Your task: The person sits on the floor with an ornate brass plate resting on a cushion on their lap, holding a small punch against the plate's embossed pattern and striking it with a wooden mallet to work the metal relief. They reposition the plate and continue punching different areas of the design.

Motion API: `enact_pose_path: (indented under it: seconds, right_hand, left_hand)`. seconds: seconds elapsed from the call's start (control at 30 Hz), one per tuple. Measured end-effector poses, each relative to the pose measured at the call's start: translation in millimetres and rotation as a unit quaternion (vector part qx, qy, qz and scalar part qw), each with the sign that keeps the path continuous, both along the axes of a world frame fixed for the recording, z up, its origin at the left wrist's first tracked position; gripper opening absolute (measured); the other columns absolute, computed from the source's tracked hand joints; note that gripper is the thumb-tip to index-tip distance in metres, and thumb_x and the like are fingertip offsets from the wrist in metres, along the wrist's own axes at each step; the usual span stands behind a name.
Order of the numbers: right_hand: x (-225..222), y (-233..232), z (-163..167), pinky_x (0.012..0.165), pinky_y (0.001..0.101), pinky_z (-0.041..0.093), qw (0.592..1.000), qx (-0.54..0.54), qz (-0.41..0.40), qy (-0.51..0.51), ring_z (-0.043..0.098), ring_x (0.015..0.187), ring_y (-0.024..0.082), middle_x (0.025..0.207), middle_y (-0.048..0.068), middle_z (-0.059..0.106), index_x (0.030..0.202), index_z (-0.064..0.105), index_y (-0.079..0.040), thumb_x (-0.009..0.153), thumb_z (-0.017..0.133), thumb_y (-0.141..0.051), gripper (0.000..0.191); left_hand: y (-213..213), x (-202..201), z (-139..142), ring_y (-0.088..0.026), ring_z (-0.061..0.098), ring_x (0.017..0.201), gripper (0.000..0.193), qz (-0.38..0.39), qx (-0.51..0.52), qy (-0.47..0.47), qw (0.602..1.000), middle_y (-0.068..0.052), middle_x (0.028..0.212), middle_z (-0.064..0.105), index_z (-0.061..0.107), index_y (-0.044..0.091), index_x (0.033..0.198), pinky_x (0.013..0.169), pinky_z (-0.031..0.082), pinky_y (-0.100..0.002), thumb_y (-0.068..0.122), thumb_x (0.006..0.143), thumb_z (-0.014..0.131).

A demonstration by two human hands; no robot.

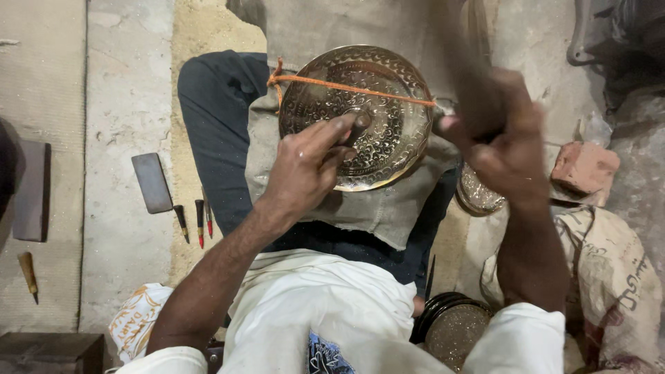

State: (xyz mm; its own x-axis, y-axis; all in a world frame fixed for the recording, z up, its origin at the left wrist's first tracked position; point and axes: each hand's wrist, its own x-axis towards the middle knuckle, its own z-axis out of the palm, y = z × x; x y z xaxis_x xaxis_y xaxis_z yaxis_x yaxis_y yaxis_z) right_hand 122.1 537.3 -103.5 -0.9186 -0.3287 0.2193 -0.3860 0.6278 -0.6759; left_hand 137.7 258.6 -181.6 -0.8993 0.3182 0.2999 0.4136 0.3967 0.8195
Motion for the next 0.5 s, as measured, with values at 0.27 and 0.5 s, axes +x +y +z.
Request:
enact_pose_path:
  seconds: [0.27, 0.5]
  right_hand:
    - [6, 3, 11, 0.084, 0.0343, 0.065, 0.999, -0.014, -0.018, 0.047, 0.073, 0.091, 0.021, 0.105, 0.014, 0.072, 0.131, 0.062, -0.005, 0.091, 0.063, 0.002, 0.040]
    - [12, 7, 1, 0.069, 0.0330, 0.064, 0.997, -0.022, -0.071, -0.003, 0.070, 0.076, 0.016, 0.098, 0.010, 0.070, 0.132, 0.057, -0.010, 0.094, 0.071, 0.001, 0.042]
  left_hand:
    - [-2, -3, 7, -0.026, 0.077, 0.092, 0.045, -0.010, -0.004, -0.007, 1.000, -0.015, 0.105, 0.074, 0.062, 0.002, 0.135, 0.076, 0.066, -0.036, -0.003, 0.090, 0.071]
    - [-1, -4, 9, -0.024, 0.076, 0.098, 0.049, -0.014, 0.005, -0.010, 1.000, -0.016, 0.109, 0.074, 0.060, 0.004, 0.138, 0.082, 0.066, -0.034, -0.006, 0.091, 0.072]
